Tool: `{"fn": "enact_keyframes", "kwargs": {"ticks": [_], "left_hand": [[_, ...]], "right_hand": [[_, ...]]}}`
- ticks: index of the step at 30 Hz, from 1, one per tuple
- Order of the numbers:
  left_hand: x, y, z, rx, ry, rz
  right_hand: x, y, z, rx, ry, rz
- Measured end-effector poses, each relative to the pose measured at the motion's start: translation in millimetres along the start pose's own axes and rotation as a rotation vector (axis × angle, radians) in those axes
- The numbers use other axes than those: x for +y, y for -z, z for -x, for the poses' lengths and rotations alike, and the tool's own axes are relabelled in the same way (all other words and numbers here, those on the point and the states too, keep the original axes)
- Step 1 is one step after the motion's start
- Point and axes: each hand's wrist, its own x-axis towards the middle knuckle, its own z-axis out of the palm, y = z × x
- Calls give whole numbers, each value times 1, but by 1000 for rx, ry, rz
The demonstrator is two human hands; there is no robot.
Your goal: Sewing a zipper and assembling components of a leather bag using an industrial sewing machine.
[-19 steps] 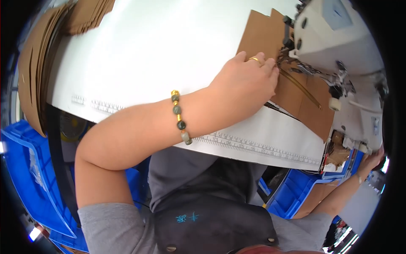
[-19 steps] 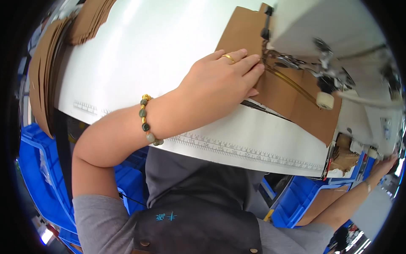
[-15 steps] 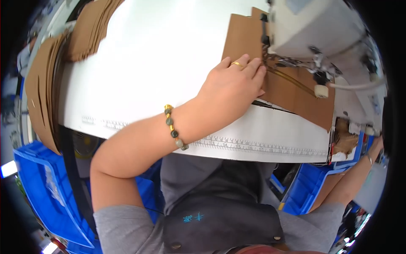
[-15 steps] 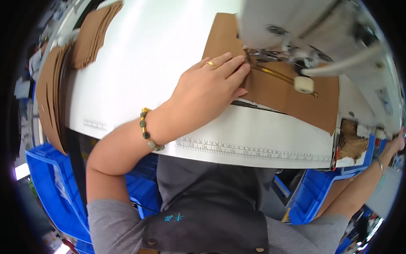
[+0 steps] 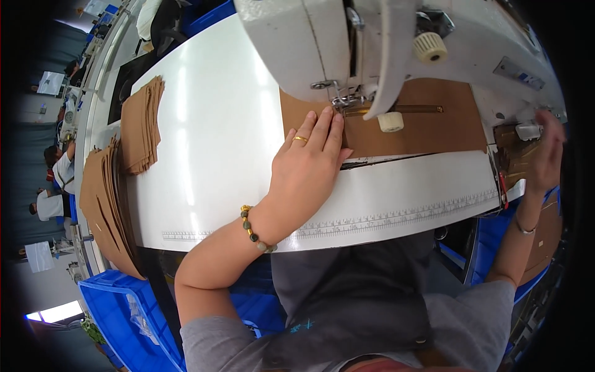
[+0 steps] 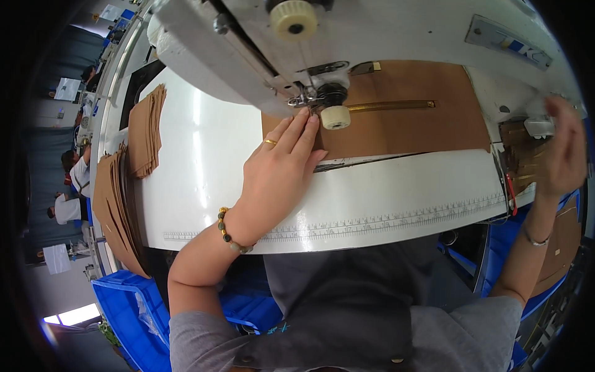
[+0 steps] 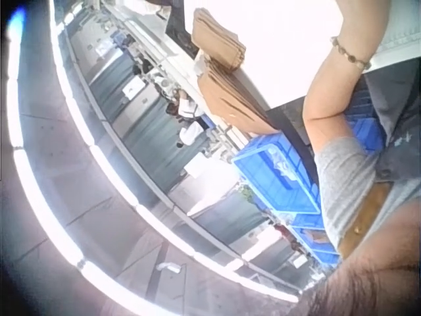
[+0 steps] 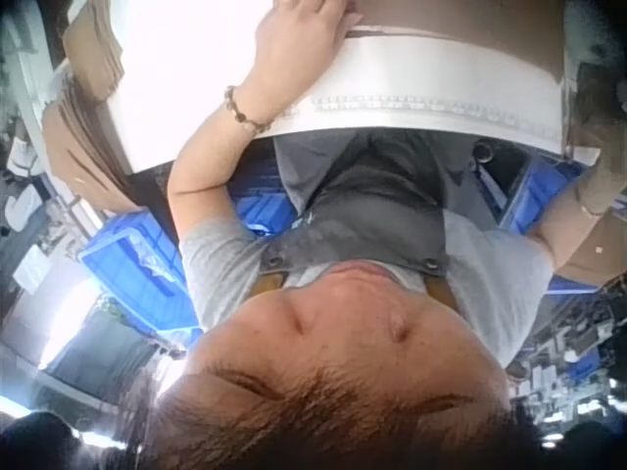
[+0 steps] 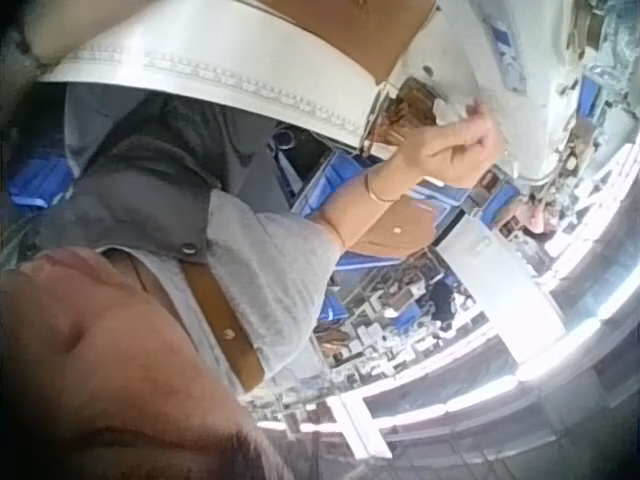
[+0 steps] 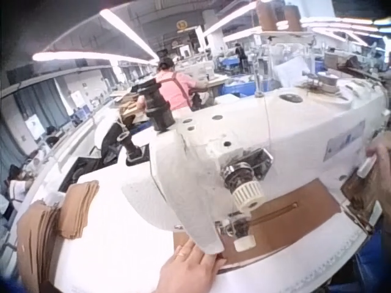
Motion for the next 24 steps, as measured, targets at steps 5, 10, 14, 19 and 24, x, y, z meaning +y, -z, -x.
{"fn": "enact_keyframes", "kwargs": {"ticks": [5, 10, 14, 19, 24], "left_hand": [[1, 1, -2, 33, 27, 13], [-2, 5, -2, 33, 30, 56], [-4, 7, -2, 31, 49, 110], [-7, 9, -4, 36, 42, 115], [-8, 11, -6, 38, 23, 94]], "right_hand": [[-129, -90, 7, -552, 65, 10], [-121, -108, 8, -668, 16, 27], [-125, -102, 3, -674, 100, 87], [-159, -117, -17, -702, 194, -97], [-198, -151, -16, -706, 238, -324]]}}
